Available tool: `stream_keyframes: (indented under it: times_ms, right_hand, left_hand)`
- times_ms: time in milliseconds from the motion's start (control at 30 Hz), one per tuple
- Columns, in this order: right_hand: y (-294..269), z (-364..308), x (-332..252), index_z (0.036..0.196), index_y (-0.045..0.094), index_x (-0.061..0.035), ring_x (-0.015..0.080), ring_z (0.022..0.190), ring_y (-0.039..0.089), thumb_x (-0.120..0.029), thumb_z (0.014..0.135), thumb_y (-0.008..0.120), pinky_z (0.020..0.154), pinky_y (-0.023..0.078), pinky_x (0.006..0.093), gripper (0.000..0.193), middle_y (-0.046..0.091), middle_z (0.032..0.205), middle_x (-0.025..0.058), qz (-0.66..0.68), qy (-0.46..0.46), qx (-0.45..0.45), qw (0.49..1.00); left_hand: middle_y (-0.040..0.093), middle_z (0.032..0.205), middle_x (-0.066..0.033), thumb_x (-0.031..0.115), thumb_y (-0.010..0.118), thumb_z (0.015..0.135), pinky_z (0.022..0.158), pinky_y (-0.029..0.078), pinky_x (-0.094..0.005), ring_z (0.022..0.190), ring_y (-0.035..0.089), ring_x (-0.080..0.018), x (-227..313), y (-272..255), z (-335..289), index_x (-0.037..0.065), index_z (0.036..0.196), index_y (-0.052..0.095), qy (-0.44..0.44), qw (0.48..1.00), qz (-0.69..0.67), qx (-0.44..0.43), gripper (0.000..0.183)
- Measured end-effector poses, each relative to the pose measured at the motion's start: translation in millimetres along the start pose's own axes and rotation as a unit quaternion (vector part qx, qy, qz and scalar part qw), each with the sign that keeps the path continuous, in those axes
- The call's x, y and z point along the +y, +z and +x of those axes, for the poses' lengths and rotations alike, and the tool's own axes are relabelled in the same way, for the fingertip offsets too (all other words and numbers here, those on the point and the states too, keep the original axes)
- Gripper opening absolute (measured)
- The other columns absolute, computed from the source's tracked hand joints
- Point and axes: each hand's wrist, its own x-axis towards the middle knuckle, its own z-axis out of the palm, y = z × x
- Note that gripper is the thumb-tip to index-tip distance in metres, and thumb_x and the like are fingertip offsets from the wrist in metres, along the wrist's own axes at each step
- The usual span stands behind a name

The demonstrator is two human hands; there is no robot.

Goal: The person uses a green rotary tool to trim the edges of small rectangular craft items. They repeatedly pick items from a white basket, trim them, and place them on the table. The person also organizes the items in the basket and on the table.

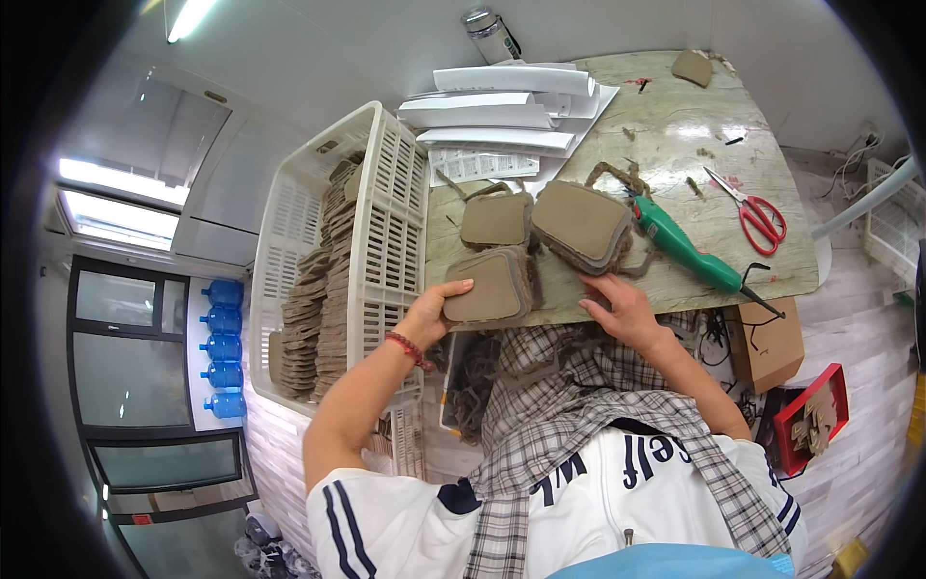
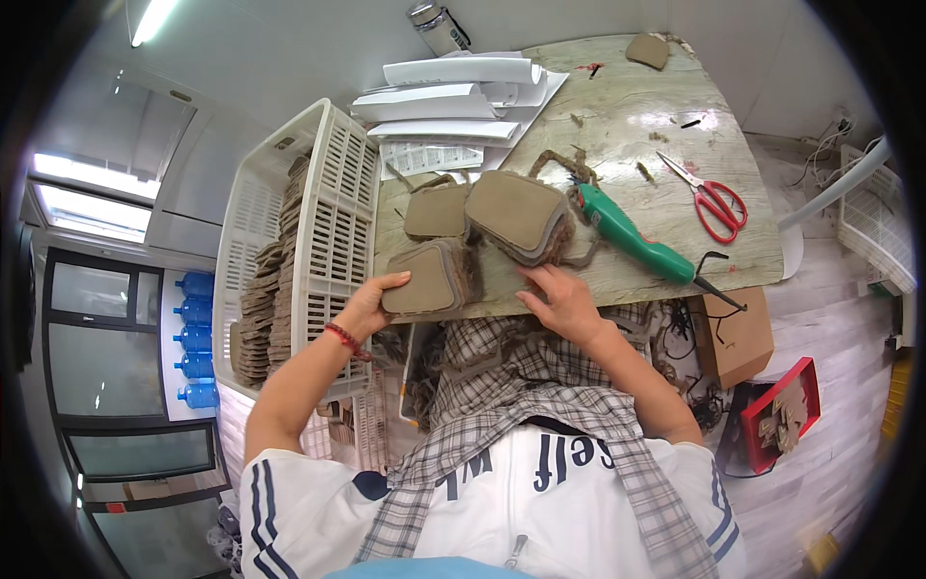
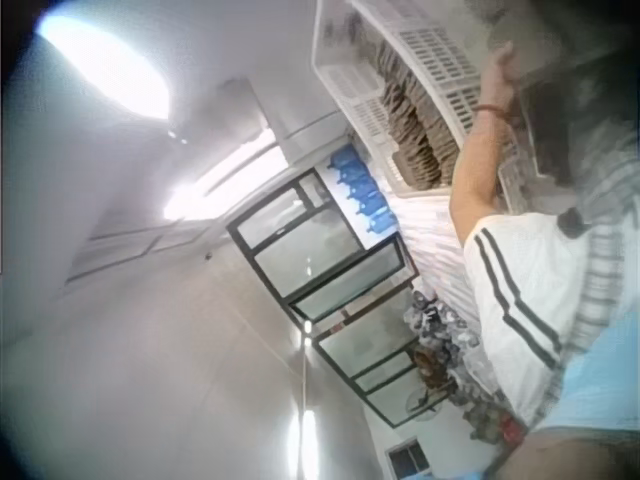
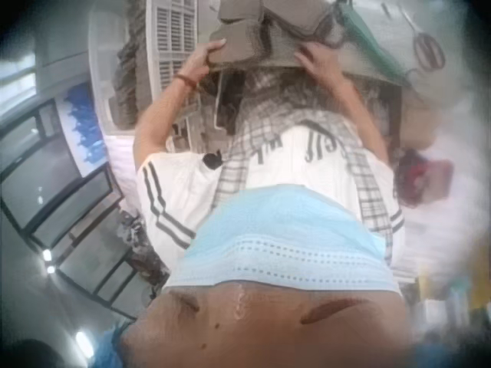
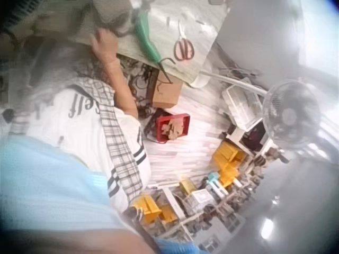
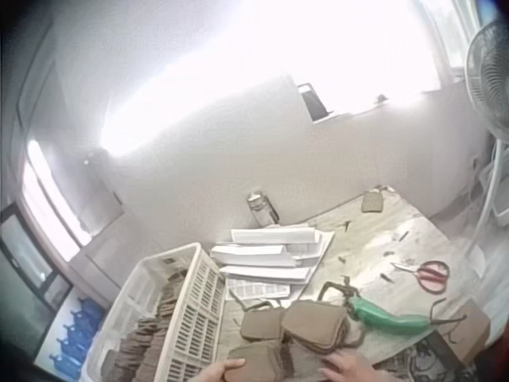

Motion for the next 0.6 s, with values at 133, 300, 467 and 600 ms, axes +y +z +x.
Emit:
stream_keyframes:
  times_ms: [133,300,467,600]
  right_hand:
    - [-13,8,13,0.113,0.062,-0.0067,0.0302,0.082,0.063,-0.016,0.082,0.069,0.072,0.051,0.0385,0.033,0.062,0.091,0.0130,-0.031,-0.024,0.037,0.999]
    - [-22,13,22,0.114,0.060,-0.0023,0.0266,0.082,0.064,-0.014,0.082,0.071,0.071,0.052,0.0350,0.036,0.061,0.094,0.0135,-0.005,0.043,0.073,0.996]
    - [-4,9,6,0.107,0.059,-0.0003,0.0278,0.082,0.063,-0.017,0.080,0.074,0.073,0.051,0.0346,0.035,0.061,0.095,0.0142,-0.037,0.040,0.064,0.997]
    - [14,3,7,0.096,0.057,-0.0025,0.0298,0.079,0.058,-0.014,0.079,0.073,0.071,0.049,0.0349,0.026,0.056,0.090,0.0126,-0.082,0.038,0.100,0.991]
  left_hand:
    - [0.063,0.115,-0.0127,0.015,0.065,0.088,0.096,0.050,-0.0360,0.104,0.062,-0.0230,-16,17,34,-0.004,0.121,0.054,0.015,0.998,-0.037,-0.051,0.040]
    - [0.062,0.115,-0.0123,0.031,0.064,0.090,0.088,0.052,-0.0405,0.102,0.062,-0.0231,-9,64,46,-0.001,0.121,0.055,0.035,0.998,0.012,-0.045,0.045]
    - [0.055,0.124,-0.0205,0.044,0.062,0.090,0.086,0.052,-0.0447,0.106,0.058,-0.0301,-7,60,7,-0.004,0.131,0.046,0.023,0.999,0.049,-0.006,0.066]
    - [0.052,0.128,-0.0236,0.021,0.065,0.090,0.086,0.053,-0.0374,0.103,0.061,-0.0250,21,39,-102,-0.007,0.137,0.040,0.139,0.985,0.080,-0.066,0.059]
